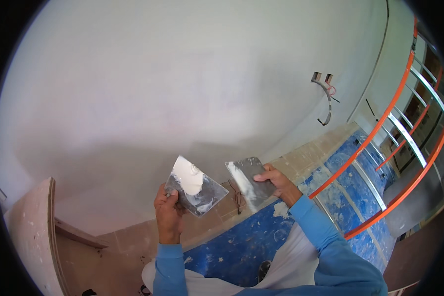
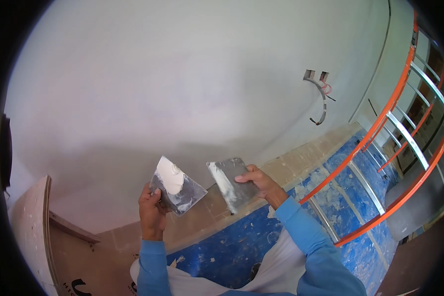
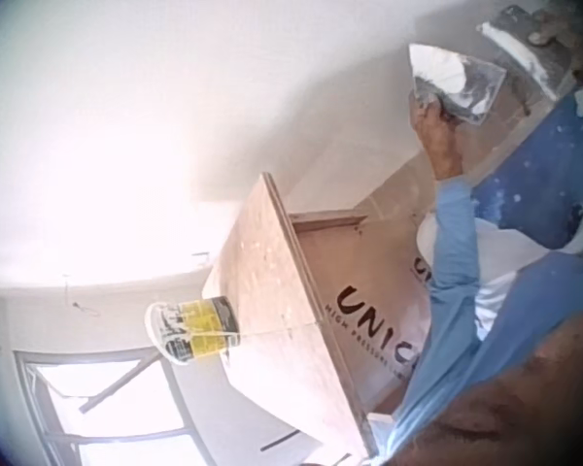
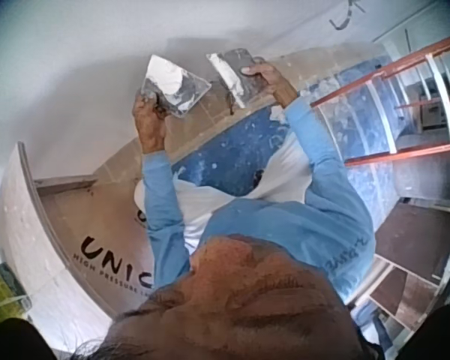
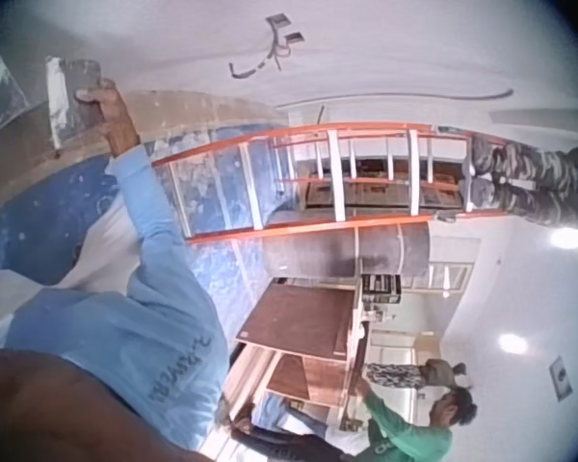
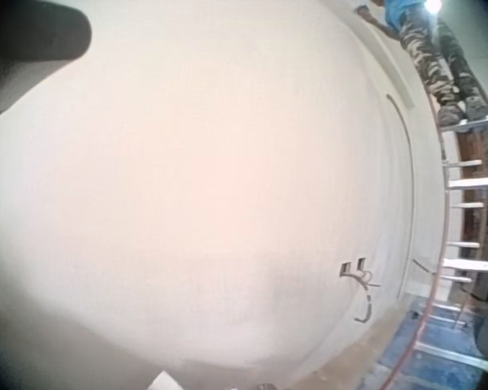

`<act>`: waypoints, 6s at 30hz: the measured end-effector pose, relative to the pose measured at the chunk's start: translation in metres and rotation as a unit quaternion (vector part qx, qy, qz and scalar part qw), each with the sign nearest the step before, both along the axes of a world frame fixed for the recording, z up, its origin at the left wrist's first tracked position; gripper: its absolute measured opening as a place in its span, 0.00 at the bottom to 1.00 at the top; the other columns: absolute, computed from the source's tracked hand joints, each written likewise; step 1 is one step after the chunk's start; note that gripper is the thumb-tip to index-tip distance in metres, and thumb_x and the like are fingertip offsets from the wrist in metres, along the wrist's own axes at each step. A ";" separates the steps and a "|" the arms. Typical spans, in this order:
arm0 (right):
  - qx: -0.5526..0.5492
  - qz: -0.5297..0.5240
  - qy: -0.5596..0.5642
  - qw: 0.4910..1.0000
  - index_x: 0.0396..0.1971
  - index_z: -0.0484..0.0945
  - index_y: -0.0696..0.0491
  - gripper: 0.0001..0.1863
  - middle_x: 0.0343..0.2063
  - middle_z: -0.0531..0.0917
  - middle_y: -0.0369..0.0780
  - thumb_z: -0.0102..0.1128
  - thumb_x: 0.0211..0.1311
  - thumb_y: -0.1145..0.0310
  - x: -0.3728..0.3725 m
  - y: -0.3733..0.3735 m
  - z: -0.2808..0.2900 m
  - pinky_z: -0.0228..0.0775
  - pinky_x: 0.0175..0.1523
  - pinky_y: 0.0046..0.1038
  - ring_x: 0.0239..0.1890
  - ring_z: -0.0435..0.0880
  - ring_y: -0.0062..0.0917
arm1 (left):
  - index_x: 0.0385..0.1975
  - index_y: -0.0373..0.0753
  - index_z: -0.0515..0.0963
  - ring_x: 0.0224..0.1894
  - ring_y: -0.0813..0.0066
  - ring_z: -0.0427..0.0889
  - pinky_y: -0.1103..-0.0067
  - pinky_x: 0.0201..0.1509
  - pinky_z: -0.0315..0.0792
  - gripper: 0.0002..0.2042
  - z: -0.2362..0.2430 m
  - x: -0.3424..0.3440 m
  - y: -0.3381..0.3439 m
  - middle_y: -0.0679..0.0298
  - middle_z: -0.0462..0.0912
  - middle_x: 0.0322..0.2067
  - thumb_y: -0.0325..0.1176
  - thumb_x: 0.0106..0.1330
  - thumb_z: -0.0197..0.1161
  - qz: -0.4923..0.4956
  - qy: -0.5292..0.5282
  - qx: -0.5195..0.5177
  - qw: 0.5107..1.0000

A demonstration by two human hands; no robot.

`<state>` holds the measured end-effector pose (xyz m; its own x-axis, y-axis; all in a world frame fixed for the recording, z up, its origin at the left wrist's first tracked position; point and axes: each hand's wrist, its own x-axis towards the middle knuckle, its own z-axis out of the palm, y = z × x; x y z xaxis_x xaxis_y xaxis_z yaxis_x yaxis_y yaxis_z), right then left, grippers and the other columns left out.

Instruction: The person applies white putty to a wall and ceiling using two putty knives, smoothing the mixture over surfaces and scraping excess back onto the knives.

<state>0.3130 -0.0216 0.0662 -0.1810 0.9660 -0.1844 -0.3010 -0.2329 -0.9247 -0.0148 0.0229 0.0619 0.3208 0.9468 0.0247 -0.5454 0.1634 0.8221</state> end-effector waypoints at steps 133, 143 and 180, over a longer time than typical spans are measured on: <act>0.022 -0.275 0.267 0.923 0.50 0.74 0.60 0.18 0.42 0.83 0.46 0.59 0.60 0.72 0.037 -0.011 -0.010 0.83 0.43 0.51 0.42 0.86 0.39 | 0.58 0.37 0.67 0.44 0.69 0.85 0.73 0.36 0.86 0.18 -0.029 0.044 0.000 0.60 0.80 0.48 0.38 0.74 0.54 0.050 -0.018 0.024 0.998; -0.005 -0.163 0.231 0.959 0.51 0.74 0.60 0.19 0.43 0.84 0.45 0.59 0.61 0.69 0.003 -0.011 0.004 0.83 0.41 0.47 0.41 0.86 0.38 | 0.58 0.37 0.72 0.44 0.76 0.83 0.78 0.42 0.84 0.17 -0.040 0.061 0.004 0.62 0.82 0.45 0.34 0.72 0.59 0.102 0.017 0.074 0.992; 0.118 -0.510 0.040 0.851 0.40 0.78 0.61 0.13 0.35 0.83 0.42 0.59 0.54 0.76 0.234 0.018 0.048 0.80 0.43 0.35 0.38 0.84 0.31 | 0.55 0.33 0.71 0.45 0.64 0.85 0.67 0.45 0.83 0.16 -0.018 0.006 0.006 0.56 0.82 0.46 0.31 0.70 0.53 -0.039 0.128 0.007 0.991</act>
